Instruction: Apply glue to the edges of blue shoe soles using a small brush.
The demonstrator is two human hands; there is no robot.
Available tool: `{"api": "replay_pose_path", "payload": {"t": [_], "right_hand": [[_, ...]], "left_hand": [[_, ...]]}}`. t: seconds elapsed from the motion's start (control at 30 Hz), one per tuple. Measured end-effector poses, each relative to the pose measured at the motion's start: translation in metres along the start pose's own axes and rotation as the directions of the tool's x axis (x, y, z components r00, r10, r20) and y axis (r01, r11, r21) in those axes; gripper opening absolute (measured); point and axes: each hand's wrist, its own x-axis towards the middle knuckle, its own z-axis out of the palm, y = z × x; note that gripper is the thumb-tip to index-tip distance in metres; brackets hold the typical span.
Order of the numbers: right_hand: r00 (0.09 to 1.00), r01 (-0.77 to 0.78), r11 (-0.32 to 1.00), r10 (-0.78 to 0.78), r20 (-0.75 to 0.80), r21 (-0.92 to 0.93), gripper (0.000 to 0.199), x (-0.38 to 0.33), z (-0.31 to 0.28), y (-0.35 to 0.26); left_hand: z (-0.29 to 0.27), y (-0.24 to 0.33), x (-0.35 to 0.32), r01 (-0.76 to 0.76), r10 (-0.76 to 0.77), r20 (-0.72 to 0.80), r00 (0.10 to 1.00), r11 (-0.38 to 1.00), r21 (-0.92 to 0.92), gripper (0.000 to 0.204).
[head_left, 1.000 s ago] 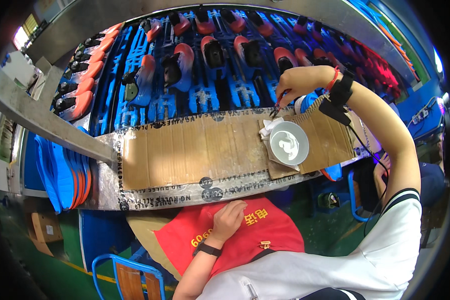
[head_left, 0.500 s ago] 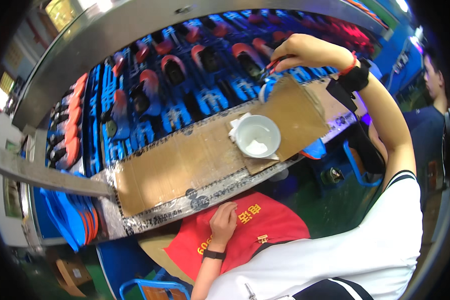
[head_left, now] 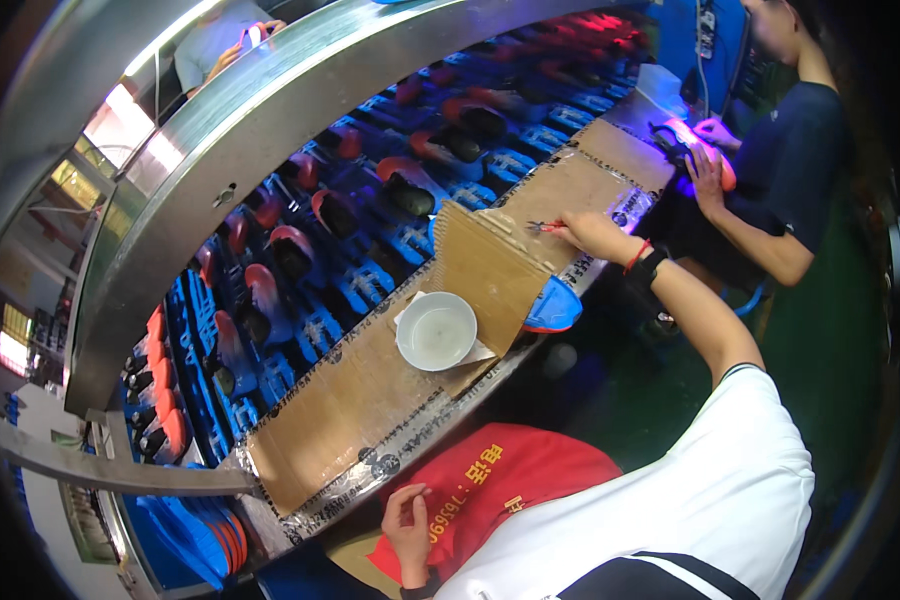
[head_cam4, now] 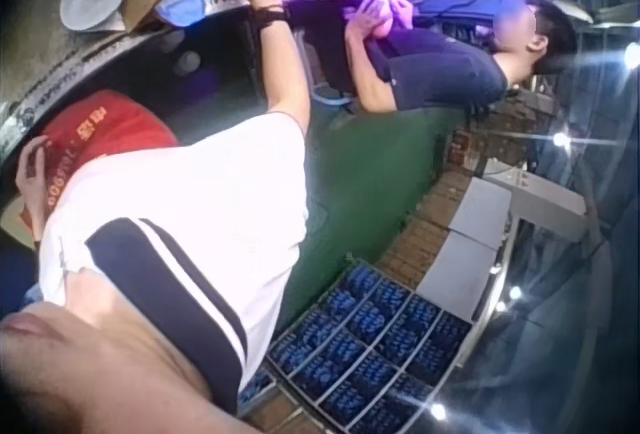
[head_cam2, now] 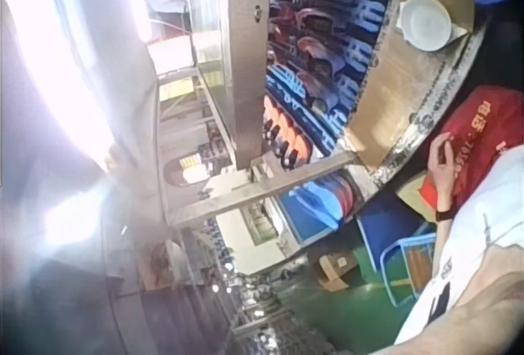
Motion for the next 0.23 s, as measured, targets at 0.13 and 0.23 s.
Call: {"api": "replay_pose_path", "payload": {"t": [0.13, 0.23], "right_hand": [[0.989, 0.009, 0.998, -0.017, -0.147, -0.054, 0.029, -0.002, 0.017, -0.008], [0.957, 0.129, 0.986, -0.153, -0.247, -0.109, 0.023, 0.011, 0.033, -0.01]], "left_hand": [[-0.031, -0.008, -0.016, 0.044, -0.042, -0.17, 0.985, 0.999, 0.011, 0.014], [-0.061, -0.018, -0.029, 0.064, -0.08, -0.439, 0.895, 0.997, -0.051, 0.011]]}}
